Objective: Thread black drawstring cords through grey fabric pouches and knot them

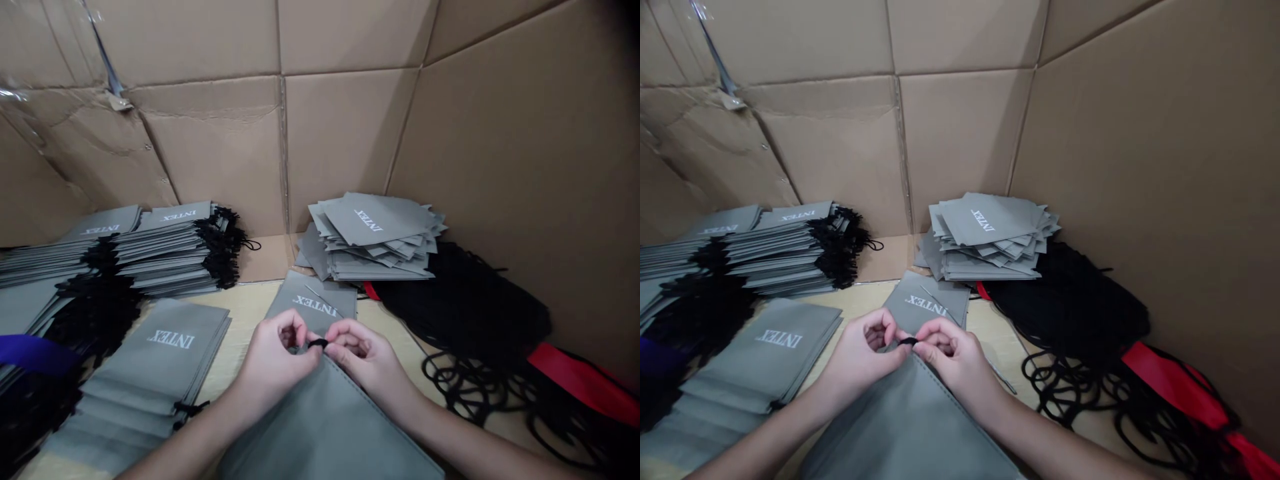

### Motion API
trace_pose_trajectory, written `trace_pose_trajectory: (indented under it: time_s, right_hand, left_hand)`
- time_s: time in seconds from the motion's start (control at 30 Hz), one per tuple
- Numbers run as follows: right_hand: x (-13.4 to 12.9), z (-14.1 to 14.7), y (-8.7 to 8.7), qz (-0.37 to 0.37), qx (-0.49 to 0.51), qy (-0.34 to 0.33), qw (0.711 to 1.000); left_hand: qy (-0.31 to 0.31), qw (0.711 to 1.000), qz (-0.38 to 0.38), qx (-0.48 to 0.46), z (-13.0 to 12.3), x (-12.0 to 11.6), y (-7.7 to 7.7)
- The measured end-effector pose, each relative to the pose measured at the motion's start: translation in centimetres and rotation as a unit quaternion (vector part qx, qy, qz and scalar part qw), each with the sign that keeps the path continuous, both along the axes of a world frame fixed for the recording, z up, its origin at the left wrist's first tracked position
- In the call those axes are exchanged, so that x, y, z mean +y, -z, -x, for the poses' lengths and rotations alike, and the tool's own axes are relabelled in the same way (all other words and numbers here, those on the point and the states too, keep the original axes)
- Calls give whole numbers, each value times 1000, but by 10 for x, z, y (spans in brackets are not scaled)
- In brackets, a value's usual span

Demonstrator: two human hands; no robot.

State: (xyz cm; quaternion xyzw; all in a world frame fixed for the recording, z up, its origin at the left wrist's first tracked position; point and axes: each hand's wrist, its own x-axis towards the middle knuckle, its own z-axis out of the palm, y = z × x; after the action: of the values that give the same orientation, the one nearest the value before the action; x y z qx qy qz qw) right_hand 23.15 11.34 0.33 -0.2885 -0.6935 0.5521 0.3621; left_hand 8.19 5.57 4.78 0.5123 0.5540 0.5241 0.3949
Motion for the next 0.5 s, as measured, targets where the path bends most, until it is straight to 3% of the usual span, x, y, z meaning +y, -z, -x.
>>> trace_pose_trajectory:
  time_s: [0.27, 0.5]
  right_hand:
    - [-4, -1, 1, -19, 2, 8, 1000]
    - [-7, -5, 0, -81, 3, 12, 997]
  left_hand:
    - [-1, 998, -56, 12, 0, -2, 5]
    - [-15, 993, -100, 60, 8, -2, 15]
